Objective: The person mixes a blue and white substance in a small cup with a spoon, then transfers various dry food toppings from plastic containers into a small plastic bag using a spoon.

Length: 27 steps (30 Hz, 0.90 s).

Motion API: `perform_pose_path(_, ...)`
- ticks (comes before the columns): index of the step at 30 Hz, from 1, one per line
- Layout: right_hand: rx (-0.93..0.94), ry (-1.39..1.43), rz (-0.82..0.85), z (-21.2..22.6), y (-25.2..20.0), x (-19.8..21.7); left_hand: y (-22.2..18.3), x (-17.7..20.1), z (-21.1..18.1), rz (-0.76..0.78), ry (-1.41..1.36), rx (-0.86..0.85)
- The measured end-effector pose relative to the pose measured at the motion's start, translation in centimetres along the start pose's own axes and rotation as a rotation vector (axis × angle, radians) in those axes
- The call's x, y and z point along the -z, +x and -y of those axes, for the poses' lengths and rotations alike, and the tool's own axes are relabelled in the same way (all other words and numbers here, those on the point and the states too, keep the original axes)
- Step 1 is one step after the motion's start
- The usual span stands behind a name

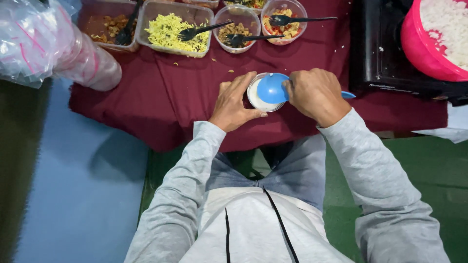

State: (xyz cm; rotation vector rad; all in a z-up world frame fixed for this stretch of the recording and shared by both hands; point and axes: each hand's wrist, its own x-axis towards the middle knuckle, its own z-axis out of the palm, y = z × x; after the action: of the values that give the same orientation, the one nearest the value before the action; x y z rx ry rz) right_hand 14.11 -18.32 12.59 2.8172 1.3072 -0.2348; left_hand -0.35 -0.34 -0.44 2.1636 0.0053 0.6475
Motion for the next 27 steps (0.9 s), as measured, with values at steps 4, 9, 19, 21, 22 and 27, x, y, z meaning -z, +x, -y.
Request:
perform_pose_path(4, 0.022, 0.054, -0.034, 1.8, -0.5, 0.9, 0.1, 0.5, -0.6, 0.007, -0.007, -0.009)
perform_pose_path(9, 0.122, -0.05, -0.113, 1.9, 0.3, -1.4, 0.0, 0.4, -0.3, -0.007, -0.005, -0.023)
perform_pose_path(19, 0.111, -0.114, -0.237, 2.5, -0.4, -2.4, 0.1, 0.6, -0.7, -0.011, 0.005, -0.034)
perform_pose_path(21, 0.166, -0.082, -0.271, 2.3, -0.8, -1.2, 0.0, 0.7, -1.0, -0.011, -0.009, -0.025)
perform_pose_path(22, 0.17, -0.083, -0.271, 2.0, -1.0, -0.5, -0.1, 0.7, -1.0, -0.015, -0.008, -0.023)
perform_pose_path(27, 0.198, -0.055, -0.295, 1.5, -1.5, 1.0, -0.1, 0.7, -1.3, -0.029, -0.005, -0.017)
